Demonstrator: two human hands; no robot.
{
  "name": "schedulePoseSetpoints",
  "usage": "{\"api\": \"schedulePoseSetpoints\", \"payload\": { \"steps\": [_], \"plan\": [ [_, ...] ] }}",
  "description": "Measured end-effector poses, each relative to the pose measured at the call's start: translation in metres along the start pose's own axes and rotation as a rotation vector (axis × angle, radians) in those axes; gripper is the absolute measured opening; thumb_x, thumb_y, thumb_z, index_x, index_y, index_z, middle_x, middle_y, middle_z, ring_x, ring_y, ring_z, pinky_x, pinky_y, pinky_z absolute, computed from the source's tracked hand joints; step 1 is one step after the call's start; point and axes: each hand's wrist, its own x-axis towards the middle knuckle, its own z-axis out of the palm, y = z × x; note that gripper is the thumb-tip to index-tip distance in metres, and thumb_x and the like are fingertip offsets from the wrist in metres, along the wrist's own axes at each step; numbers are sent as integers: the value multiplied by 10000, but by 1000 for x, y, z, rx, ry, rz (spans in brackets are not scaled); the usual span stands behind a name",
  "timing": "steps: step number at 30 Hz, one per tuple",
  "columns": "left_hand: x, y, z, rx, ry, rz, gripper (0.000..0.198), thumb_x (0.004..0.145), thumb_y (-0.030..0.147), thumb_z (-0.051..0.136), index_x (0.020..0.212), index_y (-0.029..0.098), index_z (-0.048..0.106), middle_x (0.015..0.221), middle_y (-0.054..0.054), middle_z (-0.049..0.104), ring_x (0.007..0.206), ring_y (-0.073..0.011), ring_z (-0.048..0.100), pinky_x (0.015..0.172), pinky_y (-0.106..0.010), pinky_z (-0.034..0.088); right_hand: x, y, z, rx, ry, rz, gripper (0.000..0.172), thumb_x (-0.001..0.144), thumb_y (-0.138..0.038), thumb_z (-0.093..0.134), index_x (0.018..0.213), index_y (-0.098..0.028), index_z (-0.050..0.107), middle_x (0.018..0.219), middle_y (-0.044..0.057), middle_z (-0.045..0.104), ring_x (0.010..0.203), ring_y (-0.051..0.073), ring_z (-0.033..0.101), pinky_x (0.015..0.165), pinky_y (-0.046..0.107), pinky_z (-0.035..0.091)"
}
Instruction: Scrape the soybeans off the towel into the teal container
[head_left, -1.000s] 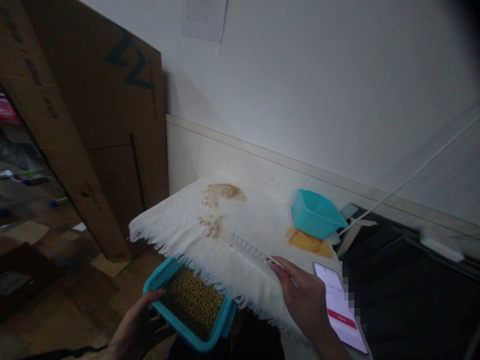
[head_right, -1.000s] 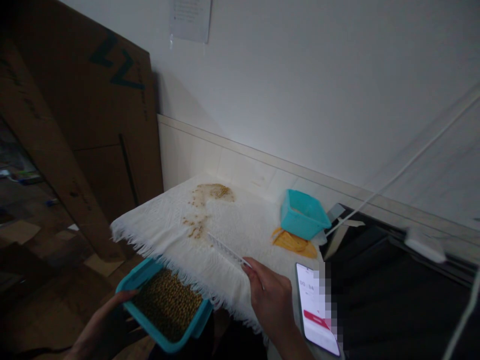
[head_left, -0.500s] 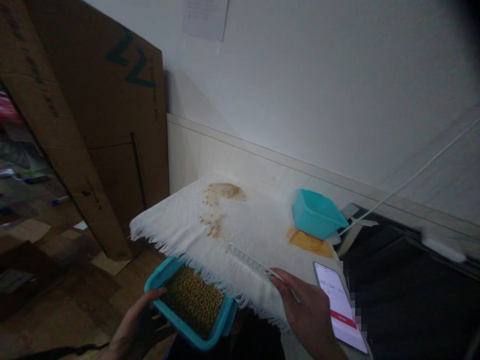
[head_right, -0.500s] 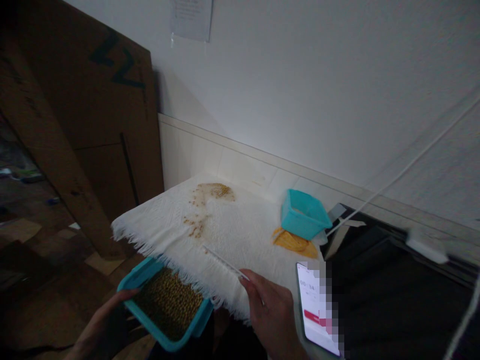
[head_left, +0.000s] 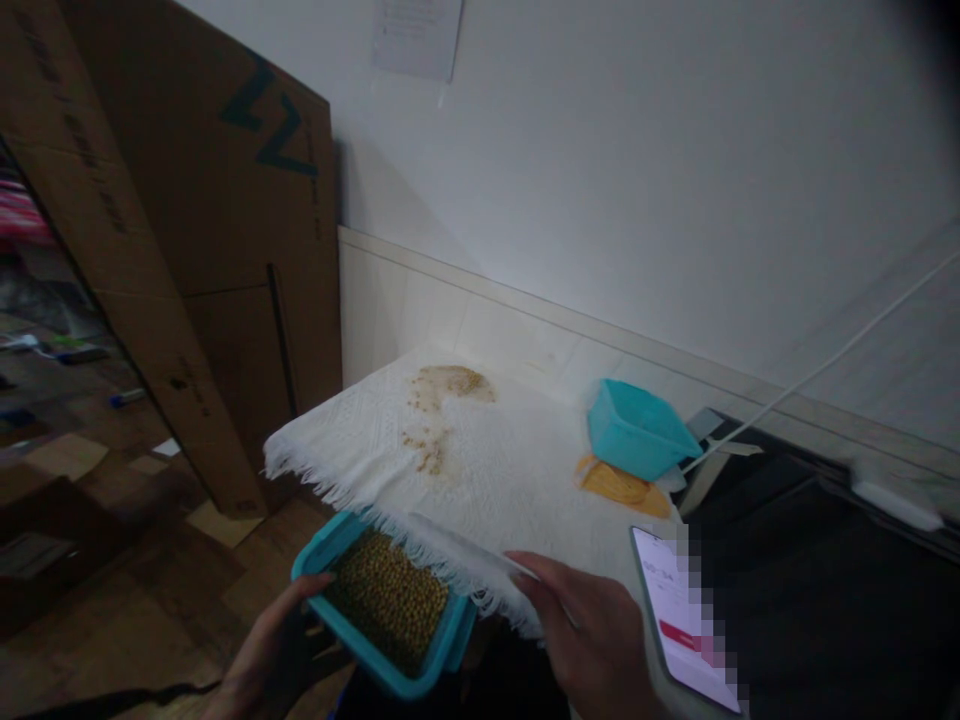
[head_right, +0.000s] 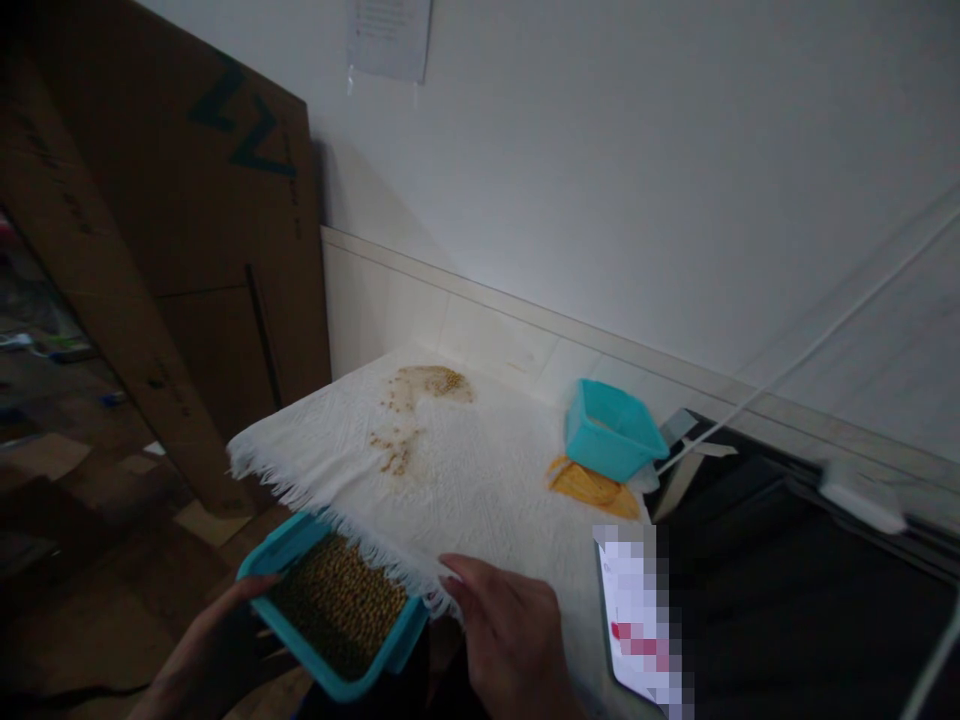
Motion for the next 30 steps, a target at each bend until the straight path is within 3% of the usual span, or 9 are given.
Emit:
{"api": "schedulePoseSetpoints", "payload": {
  "steps": [6,11,17,21,24,27,30],
  "plan": [
    [-5,0,3,1,19,18,204,811,328,836,897,175,731,745,-71,719,714,-291,709,694,-446,650,26,29,19,217,46,395,269,977,-418,678,949,-229,868,754,38,845,580,224,792,522,252,620],
    [-4,3,2,7,31,18,165,855,306,811,861,183,701,737,-62,716,704,-275,699,698,-451,655,41,67,33,450,-66,541,397,893,-568,754,896,-186,863,693,67,816,586,245,767,550,301,612],
    [-2,2,2,6,33,10,204,825,341,832,862,187,702,742,-68,738,742,-293,739,716,-433,661,60,123,39,552,-117,792,523,668,-622,891,886,-147,867,702,100,817,573,245,738,509,299,556],
    [-6,2,4,-22,100,2,251,742,357,858,873,226,689,718,-57,735,749,-332,755,683,-447,664,74,160,42,525,-3,864,471,600,-566,896,814,-149,854,651,79,790,527,207,685,490,281,520],
    [-13,5,7,-45,108,10,304,691,320,878,915,236,690,781,-75,764,772,-348,764,684,-455,664,84,178,39,526,14,887,457,569,-541,908,798,-151,845,663,81,792,537,214,686,497,298,540],
    [-18,11,9,-33,81,19,308,723,287,845,977,211,688,815,-87,766,792,-346,766,672,-431,654,97,182,41,533,20,862,503,563,-575,911,827,-151,847,694,93,804,574,236,714,528,321,567],
    [-17,14,10,-17,105,32,221,784,286,801,947,204,675,757,-80,743,730,-322,744,635,-417,638,111,171,58,487,85,746,577,620,-679,848,864,-156,846,707,99,807,606,256,735,556,335,574]
  ]
}}
